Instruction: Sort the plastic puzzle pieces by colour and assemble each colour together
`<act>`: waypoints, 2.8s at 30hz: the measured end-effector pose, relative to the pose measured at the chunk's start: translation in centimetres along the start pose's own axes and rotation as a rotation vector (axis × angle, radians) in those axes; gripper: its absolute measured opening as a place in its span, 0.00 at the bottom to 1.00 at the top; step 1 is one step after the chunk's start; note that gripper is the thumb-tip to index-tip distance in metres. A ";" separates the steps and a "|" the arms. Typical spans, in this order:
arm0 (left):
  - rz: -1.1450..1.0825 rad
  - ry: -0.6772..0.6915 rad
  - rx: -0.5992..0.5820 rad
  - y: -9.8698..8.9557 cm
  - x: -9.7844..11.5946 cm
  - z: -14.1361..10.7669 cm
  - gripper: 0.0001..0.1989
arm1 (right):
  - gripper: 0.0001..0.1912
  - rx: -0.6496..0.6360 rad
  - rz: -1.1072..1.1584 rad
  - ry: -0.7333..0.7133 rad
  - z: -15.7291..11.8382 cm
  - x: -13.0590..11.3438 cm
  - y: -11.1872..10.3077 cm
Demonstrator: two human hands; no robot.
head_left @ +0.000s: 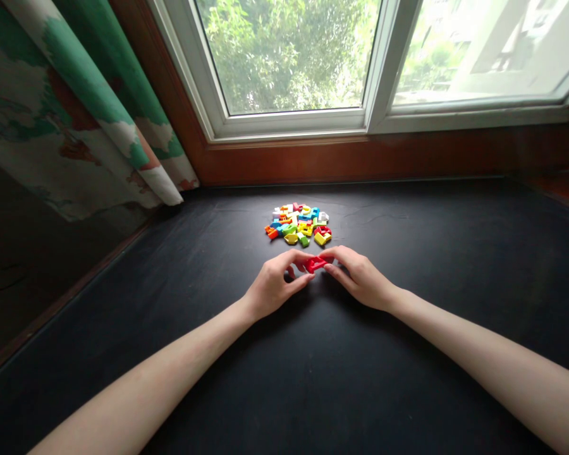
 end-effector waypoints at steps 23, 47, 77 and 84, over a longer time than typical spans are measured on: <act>-0.044 -0.115 0.029 -0.1 -1.6 -0.2 0.12 | 0.06 -0.033 0.094 0.029 -0.1 0.1 0.1; -0.053 -0.033 0.018 0.0 -0.4 -0.2 0.06 | 0.14 0.025 0.099 0.049 -0.3 0.7 0.1; -0.169 -0.132 0.034 -0.1 -1.1 -0.1 0.09 | 0.18 0.089 0.088 -0.005 -0.4 0.1 -0.7; -0.091 -0.123 0.058 -0.5 -1.1 0.1 0.13 | 0.16 0.072 0.117 -0.006 -0.4 0.0 -0.6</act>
Point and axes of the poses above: each hand's wrist, its own z-axis towards the middle knuckle, its own y-axis out of the palm, x = y × z, the point moved 9 cm from there along z, towards the middle knuckle, and after that the axes turned 5 degrees about -z, right-handed, at the moved point
